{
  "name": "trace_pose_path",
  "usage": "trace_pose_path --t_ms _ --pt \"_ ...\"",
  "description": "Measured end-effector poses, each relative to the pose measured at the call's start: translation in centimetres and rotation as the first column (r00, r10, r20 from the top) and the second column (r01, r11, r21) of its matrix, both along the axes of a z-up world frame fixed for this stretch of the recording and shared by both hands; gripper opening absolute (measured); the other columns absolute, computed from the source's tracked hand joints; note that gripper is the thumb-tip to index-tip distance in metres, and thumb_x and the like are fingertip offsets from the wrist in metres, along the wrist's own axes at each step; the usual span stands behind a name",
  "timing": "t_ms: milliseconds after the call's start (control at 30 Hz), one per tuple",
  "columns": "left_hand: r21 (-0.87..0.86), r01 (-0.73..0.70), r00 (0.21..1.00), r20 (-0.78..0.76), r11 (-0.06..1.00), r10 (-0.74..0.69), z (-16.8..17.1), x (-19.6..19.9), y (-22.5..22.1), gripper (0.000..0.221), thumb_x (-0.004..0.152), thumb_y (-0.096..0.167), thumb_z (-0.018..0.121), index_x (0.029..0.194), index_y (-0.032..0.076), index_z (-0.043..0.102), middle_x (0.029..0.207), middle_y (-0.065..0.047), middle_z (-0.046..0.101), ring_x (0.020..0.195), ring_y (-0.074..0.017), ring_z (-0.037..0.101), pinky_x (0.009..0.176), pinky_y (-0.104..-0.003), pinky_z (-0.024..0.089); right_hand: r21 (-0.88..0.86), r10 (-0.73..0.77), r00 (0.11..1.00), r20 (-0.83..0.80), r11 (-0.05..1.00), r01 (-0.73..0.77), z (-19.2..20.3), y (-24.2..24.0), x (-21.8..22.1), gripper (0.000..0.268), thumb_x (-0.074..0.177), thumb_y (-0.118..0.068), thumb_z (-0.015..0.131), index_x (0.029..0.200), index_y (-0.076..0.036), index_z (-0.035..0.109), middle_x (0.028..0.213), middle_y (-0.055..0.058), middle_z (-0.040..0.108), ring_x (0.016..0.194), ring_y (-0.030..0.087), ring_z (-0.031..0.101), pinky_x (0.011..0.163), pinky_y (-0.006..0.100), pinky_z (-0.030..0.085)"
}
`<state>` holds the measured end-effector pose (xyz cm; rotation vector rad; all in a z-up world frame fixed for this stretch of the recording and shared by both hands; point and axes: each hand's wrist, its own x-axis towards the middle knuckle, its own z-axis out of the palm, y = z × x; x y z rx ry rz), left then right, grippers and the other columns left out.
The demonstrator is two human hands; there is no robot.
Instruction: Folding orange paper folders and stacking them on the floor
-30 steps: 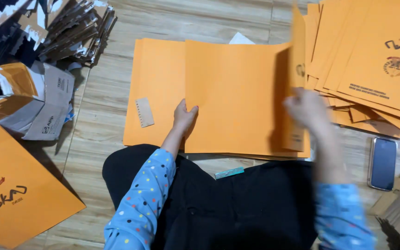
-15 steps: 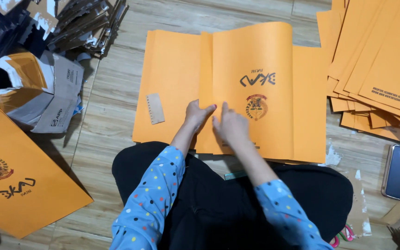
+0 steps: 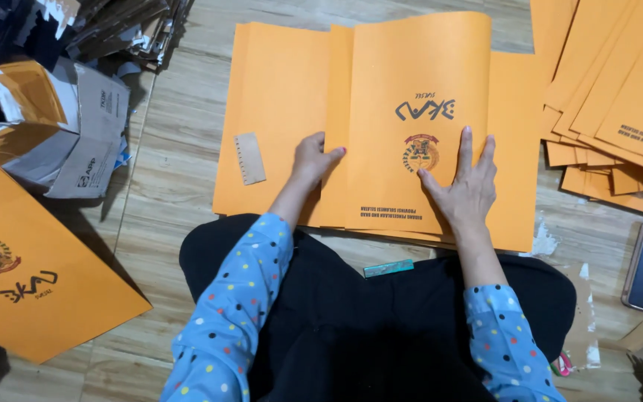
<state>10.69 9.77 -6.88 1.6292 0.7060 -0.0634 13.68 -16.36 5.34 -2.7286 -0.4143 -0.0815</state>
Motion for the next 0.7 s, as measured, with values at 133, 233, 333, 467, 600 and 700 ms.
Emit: trace_pose_path --t_ms 133,233,333,467,600,700 --pt "-0.165 -0.015 1.0 0.017 0.986 0.018 1.8 -2.6 2.0 0.034 0.074 0.004 0.066 0.105 0.0 0.054 0.077 -0.011 0.063 0.056 -0.0156 0.061 0.045 -0.023 0.055 -0.031 0.017 0.996 0.09 0.999 -0.014 -1.4 -0.4 0.1 0.089 0.073 -0.057 0.063 0.144 -0.019 0.024 0.134 0.026 0.024 0.11 0.05 0.044 0.075 0.061 0.047" --pt "-0.197 0.051 0.997 0.064 0.979 -0.039 2.7 -3.5 2.7 0.036 0.072 -0.003 0.063 0.106 -0.001 0.054 0.079 -0.012 0.065 0.058 -0.0155 0.065 0.048 -0.021 0.056 -0.048 0.026 0.991 0.134 0.999 -0.02 -2.5 -0.4 0.4 0.09 0.073 -0.058 0.063 0.144 -0.019 0.024 0.134 0.027 0.023 0.11 0.05 0.044 0.074 0.061 0.048" --pt "-0.156 0.051 0.996 0.087 0.986 -0.038 2.0 -3.4 2.6 0.032 0.071 -0.005 0.061 0.102 0.001 0.058 0.076 -0.012 0.065 0.057 -0.0155 0.065 0.047 -0.021 0.056 -0.08 0.01 0.981 0.195 0.997 0.005 -3.6 -0.4 0.8 0.093 0.071 -0.063 0.063 0.144 -0.022 0.024 0.136 0.025 0.022 0.109 0.049 0.044 0.071 0.059 0.049" --pt "-0.096 0.02 0.996 0.094 0.995 -0.011 2.5 -3.1 2.1 0.031 0.07 -0.005 0.06 0.1 0.003 0.059 0.074 -0.011 0.065 0.054 -0.0135 0.063 0.045 -0.021 0.055 -0.113 0.025 0.97 0.243 0.994 0.003 -3.8 -0.5 0.9 0.091 0.073 -0.066 0.059 0.145 -0.021 0.024 0.135 0.025 0.023 0.108 0.048 0.046 0.069 0.057 0.05" --pt "-0.042 0.008 0.997 0.071 0.999 -0.005 1.7 -2.8 2.1 0.03 0.069 -0.005 0.06 0.097 0.006 0.061 0.07 -0.009 0.065 0.052 -0.0124 0.063 0.043 -0.02 0.055 -0.143 0.026 0.969 0.247 0.99 0.01 -4.2 -0.5 1.2 0.092 0.072 -0.066 0.06 0.144 -0.023 0.024 0.135 0.026 0.023 0.108 0.048 0.045 0.071 0.056 0.05" --pt "0.047 0.014 0.999 0.03 0.999 -0.015 2.1 -2.7 2.1 0.03 0.067 -0.003 0.061 0.094 0.012 0.064 0.066 -0.003 0.065 0.05 -0.0106 0.062 0.043 -0.019 0.056 -0.164 0.038 0.96 0.277 0.986 0.008 -4.4 -0.5 1.2 0.089 0.073 -0.068 0.055 0.144 -0.021 0.028 0.136 0.025 0.024 0.107 0.047 0.046 0.07 0.055 0.05"
